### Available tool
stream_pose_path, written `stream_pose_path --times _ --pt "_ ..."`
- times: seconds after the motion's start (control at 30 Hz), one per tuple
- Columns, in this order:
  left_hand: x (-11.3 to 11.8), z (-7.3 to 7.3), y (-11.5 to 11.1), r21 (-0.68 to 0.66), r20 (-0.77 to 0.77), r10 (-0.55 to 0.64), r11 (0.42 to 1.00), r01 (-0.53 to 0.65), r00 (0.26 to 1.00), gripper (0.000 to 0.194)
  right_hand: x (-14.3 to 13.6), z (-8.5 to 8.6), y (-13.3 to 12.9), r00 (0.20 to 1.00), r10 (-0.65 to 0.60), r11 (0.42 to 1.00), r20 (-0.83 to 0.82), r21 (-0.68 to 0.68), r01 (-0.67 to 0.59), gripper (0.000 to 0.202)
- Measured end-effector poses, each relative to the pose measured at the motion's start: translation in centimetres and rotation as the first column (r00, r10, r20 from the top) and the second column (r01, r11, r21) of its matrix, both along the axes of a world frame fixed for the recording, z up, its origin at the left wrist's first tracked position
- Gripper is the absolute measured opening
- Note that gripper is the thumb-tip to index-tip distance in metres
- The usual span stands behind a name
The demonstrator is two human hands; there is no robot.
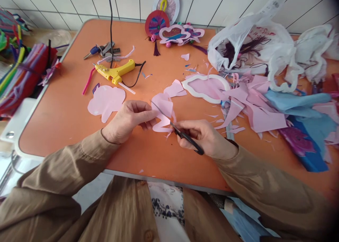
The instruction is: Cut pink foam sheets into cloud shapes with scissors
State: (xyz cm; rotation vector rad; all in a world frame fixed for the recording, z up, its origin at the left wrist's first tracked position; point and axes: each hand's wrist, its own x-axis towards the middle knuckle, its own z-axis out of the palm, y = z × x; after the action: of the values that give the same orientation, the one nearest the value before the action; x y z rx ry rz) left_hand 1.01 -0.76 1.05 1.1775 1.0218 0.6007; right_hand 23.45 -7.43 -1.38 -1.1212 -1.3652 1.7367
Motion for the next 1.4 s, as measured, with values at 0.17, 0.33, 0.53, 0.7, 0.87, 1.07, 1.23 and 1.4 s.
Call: stream_pose_path --times 0.17,0.33,0.53,0.7,0.87,1.07,1.23,1.4 --pt "-0.1 0.2 0.3 0.036 0.002 0.031 0.999 -0.031 1.0 0.027 -0.1 0.3 0.0 1.0 -0.002 1.0 -0.004 -0.018 0.002 0.028" --pt "0.0 0.1 0.2 0.053 0.006 0.016 0.998 -0.017 1.0 0.026 0.0 0.2 -0.1 1.0 -0.008 1.0 -0.015 -0.019 0.008 0.028" --pt "0.0 0.2 0.2 0.04 0.0 -0.007 0.999 0.007 1.0 0.024 0.0 0.2 -0.1 1.0 -0.01 1.0 0.008 -0.006 0.01 0.029" --pt "0.0 0.2 0.2 0.024 0.008 0.008 1.0 -0.008 1.0 0.023 0.0 0.4 -0.1 1.0 0.0 1.0 0.027 0.017 0.0 0.031" --pt "0.0 0.3 0.1 0.001 0.02 0.015 1.0 -0.015 1.0 0.026 0.0 0.4 -0.1 1.0 0.005 1.0 0.03 -0.013 -0.005 0.033" --pt "0.1 0.2 0.1 -0.042 0.032 0.031 0.999 -0.029 0.999 0.028 0.1 0.5 -0.1 0.999 -0.008 1.0 0.032 -0.03 0.009 0.03" --pt "0.3 0.2 0.1 -0.059 0.051 0.038 0.998 -0.035 0.998 0.036 0.3 -0.7 -0.3 1.0 0.011 1.0 0.02 0.0 -0.011 0.041" --pt "0.1 0.2 0.0 -0.028 0.05 0.021 0.999 -0.019 0.999 0.036 0.6 -2.0 -0.5 0.999 0.029 0.997 0.018 0.078 -0.03 0.049"
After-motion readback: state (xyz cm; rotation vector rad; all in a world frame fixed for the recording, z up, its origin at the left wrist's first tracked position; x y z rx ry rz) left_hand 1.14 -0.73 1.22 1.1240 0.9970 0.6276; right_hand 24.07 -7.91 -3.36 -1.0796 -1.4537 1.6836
